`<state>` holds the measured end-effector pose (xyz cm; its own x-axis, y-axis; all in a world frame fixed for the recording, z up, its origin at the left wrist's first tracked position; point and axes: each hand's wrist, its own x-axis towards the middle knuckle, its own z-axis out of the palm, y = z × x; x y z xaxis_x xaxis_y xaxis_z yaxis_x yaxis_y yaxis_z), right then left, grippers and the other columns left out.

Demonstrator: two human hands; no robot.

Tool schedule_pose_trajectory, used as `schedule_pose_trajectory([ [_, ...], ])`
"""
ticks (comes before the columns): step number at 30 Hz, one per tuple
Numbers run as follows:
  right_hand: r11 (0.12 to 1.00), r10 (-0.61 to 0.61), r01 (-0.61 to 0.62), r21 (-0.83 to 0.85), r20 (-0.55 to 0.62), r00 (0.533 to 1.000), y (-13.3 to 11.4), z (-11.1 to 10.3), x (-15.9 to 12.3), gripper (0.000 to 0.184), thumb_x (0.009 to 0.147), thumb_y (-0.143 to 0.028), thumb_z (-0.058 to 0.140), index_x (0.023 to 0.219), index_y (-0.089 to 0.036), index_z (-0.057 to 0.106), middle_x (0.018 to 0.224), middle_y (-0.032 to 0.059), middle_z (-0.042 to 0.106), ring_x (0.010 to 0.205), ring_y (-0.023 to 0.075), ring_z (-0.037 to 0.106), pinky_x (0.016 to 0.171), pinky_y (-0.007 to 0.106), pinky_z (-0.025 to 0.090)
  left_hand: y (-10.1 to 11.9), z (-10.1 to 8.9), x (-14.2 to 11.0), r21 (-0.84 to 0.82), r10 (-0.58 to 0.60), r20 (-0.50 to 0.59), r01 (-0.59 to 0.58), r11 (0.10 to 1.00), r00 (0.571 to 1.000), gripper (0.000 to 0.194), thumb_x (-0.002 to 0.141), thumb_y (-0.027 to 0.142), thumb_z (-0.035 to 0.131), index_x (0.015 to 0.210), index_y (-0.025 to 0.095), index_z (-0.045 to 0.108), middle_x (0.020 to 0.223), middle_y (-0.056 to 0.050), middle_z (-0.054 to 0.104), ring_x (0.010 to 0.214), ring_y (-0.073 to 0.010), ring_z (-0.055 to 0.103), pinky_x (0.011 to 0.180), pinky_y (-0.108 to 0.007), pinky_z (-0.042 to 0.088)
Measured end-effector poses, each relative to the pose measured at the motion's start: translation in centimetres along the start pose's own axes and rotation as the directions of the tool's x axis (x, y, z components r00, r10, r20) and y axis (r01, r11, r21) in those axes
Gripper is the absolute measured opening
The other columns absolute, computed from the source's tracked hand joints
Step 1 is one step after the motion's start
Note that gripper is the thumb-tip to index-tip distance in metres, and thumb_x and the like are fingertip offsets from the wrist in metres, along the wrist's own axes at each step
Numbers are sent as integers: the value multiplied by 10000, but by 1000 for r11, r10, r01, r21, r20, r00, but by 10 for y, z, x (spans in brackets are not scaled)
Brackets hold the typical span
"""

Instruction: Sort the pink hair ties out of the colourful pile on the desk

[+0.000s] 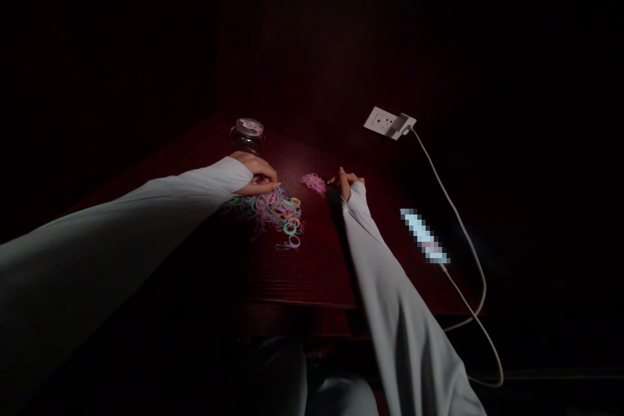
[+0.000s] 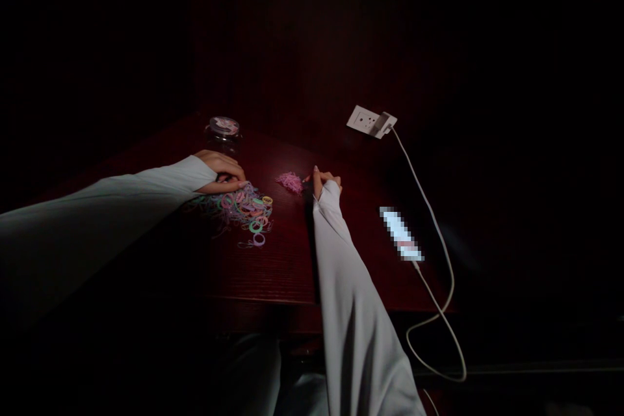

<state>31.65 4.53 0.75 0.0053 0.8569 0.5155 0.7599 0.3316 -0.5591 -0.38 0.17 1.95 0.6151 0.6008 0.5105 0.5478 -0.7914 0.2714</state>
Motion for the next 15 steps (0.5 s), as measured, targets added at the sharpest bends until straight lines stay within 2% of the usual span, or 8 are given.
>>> schedule_pose_trajectory([
  [3,996,76,-77,46,13,997,-8,1,-7,697,1045,-726,412,720,-246,799,909,99,763,1086,294,572,1039,449,335,0,0,0,4,-5,2,5,1000,1000,319,1016,384,604,846,209,808,736,10,698,610,-96,537,638,-237,366],
  [8,996,70,-70,49,8,998,-16,2,-12,658,1061,-678,439,722,-240,794,943,87,765,1102,290,573,1041,450,333,-1,1,1,20,-12,20,12,1000,1000,335,1019,394,587,860,200,810,754,4,707,618,-97,541,645,-233,375],
  [11,996,10,-9,84,-3,1000,-20,1,-9,620,1082,-633,454,756,-237,802,954,80,765,1090,280,580,1038,448,346,-1,0,0,28,-16,22,16,999,1000,343,1020,401,580,862,203,811,761,7,711,616,-95,542,641,-231,372],
  [15,980,-177,170,100,68,982,-29,5,-8,361,1031,-518,666,830,-258,813,915,47,743,1017,252,579,995,416,387,-1,0,0,24,1,7,-1,1000,1000,337,1022,392,577,866,204,810,766,5,718,607,-97,532,630,-240,360],
])
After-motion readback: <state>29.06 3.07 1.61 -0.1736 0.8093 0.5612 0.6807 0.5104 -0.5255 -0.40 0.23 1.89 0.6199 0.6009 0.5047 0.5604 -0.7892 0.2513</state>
